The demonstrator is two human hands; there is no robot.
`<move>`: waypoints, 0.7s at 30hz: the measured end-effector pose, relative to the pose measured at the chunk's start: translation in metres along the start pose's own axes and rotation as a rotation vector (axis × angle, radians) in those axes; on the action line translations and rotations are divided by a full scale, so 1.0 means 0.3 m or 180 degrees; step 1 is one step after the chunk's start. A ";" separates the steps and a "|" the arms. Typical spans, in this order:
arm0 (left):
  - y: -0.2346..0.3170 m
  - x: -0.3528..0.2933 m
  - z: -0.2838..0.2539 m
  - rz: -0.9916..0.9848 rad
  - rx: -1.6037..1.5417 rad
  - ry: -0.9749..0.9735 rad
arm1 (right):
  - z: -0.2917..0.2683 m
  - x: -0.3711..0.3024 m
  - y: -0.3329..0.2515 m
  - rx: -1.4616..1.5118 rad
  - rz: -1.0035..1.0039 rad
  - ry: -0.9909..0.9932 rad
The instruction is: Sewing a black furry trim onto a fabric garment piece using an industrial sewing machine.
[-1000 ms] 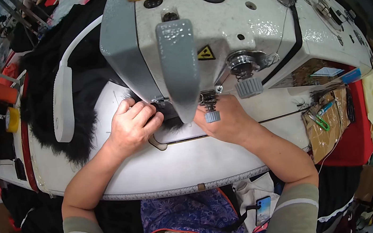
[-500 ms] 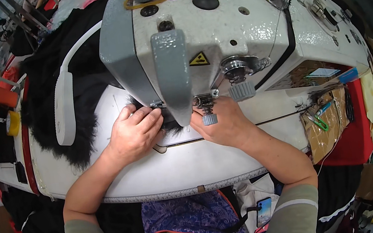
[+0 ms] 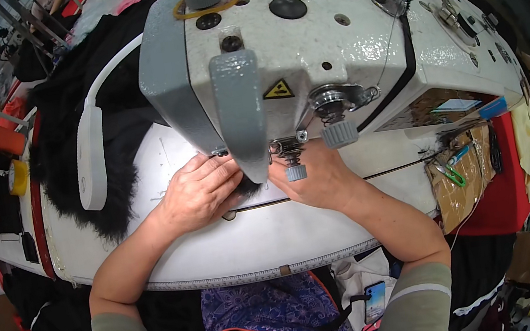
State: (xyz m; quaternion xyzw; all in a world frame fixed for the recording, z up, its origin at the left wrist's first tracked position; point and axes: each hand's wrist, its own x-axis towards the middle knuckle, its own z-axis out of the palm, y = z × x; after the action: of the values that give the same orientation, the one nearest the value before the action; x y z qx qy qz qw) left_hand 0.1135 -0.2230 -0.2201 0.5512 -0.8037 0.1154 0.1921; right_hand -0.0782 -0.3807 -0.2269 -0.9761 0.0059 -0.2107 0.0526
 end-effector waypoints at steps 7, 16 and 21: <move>-0.010 -0.006 -0.007 -0.0333 -0.0312 -0.0140 | -0.003 -0.002 0.006 -0.0066 0.0251 -0.0221; -0.025 0.005 -0.003 -0.0233 -0.0149 -0.0072 | 0.025 -0.017 0.007 -0.0115 0.0255 0.0066; -0.031 0.006 -0.001 -0.0418 0.0092 -0.0008 | 0.035 -0.013 0.016 -0.0295 0.0309 0.0073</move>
State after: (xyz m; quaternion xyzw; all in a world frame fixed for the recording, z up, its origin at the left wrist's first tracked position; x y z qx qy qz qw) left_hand 0.1217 -0.2280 -0.2194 0.6056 -0.7643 0.1134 0.1904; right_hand -0.0774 -0.3844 -0.2385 -0.9736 0.0637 -0.2186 0.0175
